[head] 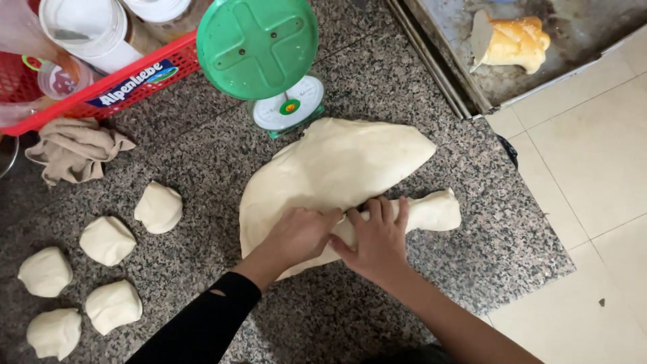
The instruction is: Cutting and weighing portions of dough from a larger piece on a granite countertop in a bakery kitchen.
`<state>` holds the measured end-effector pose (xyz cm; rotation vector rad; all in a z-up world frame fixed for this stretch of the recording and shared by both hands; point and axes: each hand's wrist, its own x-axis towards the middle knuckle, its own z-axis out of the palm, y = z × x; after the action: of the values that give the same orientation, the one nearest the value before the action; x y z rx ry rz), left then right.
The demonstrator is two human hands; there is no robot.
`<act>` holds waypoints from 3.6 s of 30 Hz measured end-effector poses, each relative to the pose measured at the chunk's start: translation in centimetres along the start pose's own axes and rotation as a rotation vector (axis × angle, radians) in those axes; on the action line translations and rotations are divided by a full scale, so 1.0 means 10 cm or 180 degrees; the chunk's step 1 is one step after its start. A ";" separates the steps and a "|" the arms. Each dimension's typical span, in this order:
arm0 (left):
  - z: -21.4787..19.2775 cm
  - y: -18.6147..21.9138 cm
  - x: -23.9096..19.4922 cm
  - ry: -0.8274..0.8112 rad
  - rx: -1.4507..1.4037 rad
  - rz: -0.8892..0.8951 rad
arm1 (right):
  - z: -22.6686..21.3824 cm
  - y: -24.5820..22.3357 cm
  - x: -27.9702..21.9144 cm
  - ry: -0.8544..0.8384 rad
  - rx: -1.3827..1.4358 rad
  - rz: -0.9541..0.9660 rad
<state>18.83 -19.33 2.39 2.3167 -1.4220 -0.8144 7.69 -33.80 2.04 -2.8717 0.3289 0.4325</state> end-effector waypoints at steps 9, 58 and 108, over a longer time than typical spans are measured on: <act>-0.09 0.24 -0.05 -0.0675 0.0655 -0.0113 | 0.25 0.15 -0.43 0.0674 0.0366 -0.0532; 1.18 0.01 -1.42 0.0998 -0.1213 -0.0531 | -0.24 1.04 -0.15 0.0262 -0.1215 -0.1536; 1.39 1.18 -1.49 0.2641 -0.0989 -0.4219 | 0.18 0.00 -0.33 -0.1082 0.0265 -0.2923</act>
<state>-3.22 -11.10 2.08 2.5891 0.6307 -0.1561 4.14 -32.72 1.39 -2.4416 -0.9520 0.6546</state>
